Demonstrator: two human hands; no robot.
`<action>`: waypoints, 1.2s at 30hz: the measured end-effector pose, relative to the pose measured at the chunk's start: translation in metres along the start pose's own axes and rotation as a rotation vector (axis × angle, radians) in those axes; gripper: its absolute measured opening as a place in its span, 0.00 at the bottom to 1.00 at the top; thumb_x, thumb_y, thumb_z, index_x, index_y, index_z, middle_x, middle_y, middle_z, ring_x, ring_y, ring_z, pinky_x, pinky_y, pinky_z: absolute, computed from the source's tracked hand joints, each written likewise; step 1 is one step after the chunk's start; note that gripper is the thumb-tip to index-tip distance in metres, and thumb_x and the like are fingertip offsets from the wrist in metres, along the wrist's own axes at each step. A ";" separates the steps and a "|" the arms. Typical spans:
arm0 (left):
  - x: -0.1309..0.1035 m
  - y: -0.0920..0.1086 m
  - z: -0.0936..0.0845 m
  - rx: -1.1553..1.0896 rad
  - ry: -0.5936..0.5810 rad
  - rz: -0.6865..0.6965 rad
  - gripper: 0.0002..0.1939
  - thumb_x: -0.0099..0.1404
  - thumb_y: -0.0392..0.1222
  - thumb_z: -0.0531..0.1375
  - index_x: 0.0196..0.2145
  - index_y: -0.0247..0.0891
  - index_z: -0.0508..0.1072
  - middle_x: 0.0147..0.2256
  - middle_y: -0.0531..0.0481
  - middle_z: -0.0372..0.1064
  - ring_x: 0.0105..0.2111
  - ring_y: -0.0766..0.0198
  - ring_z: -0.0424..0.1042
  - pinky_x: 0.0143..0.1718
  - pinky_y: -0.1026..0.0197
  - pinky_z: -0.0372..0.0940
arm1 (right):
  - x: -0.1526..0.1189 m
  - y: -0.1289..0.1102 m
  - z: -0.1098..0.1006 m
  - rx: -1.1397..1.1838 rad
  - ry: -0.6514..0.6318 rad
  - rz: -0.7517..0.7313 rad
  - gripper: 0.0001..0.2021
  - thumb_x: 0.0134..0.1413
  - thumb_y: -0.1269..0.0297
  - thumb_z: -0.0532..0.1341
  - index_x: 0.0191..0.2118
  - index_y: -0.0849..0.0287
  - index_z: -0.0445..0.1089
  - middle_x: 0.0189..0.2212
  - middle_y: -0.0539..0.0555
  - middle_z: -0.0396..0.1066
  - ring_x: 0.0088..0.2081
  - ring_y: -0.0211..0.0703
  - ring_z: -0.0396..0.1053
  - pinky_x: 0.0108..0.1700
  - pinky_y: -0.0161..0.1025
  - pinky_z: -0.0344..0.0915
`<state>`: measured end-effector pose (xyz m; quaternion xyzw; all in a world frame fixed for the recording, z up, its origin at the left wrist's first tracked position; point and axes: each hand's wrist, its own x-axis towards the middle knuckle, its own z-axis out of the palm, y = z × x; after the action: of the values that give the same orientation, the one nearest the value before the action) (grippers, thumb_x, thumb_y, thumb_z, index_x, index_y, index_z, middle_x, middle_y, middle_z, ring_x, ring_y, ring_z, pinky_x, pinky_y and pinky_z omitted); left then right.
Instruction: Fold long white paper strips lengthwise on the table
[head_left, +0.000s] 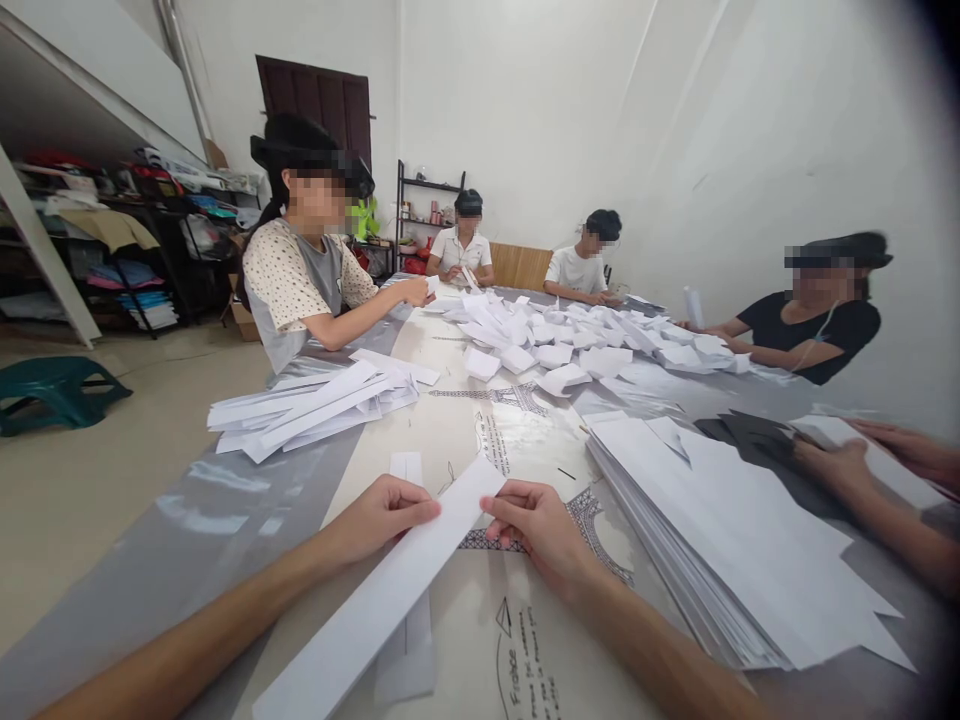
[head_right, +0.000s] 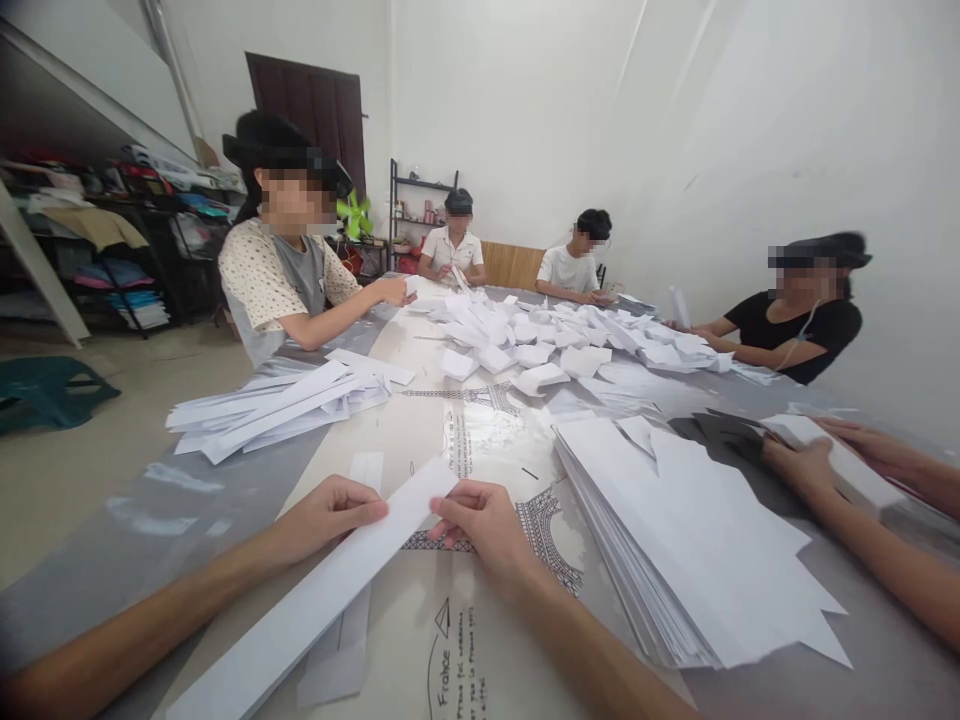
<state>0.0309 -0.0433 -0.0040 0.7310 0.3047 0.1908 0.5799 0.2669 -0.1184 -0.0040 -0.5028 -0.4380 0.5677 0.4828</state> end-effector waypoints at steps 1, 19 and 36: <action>0.000 0.000 0.000 0.004 0.001 0.002 0.25 0.68 0.58 0.58 0.23 0.35 0.65 0.21 0.56 0.49 0.22 0.70 0.49 0.24 0.62 0.42 | 0.000 0.000 0.000 -0.004 -0.001 0.000 0.14 0.47 0.53 0.73 0.33 0.60 0.80 0.29 0.53 0.76 0.30 0.40 0.72 0.31 0.35 0.63; 0.001 0.002 0.005 0.030 0.031 0.024 0.25 0.68 0.60 0.58 0.27 0.33 0.72 0.21 0.55 0.56 0.20 0.70 0.55 0.21 0.65 0.47 | -0.001 0.000 0.002 -0.052 -0.052 0.008 0.16 0.48 0.51 0.72 0.28 0.60 0.76 0.23 0.51 0.73 0.26 0.39 0.72 0.29 0.35 0.62; 0.001 0.003 0.015 0.063 0.114 0.052 0.25 0.70 0.60 0.55 0.24 0.37 0.60 0.23 0.57 0.50 0.22 0.70 0.51 0.22 0.66 0.46 | -0.004 -0.001 0.008 -0.071 -0.040 -0.030 0.17 0.47 0.50 0.72 0.26 0.59 0.75 0.23 0.48 0.70 0.22 0.38 0.71 0.25 0.35 0.59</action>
<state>0.0418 -0.0539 -0.0048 0.7445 0.3241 0.2376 0.5331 0.2590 -0.1220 -0.0013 -0.5017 -0.4748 0.5545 0.4641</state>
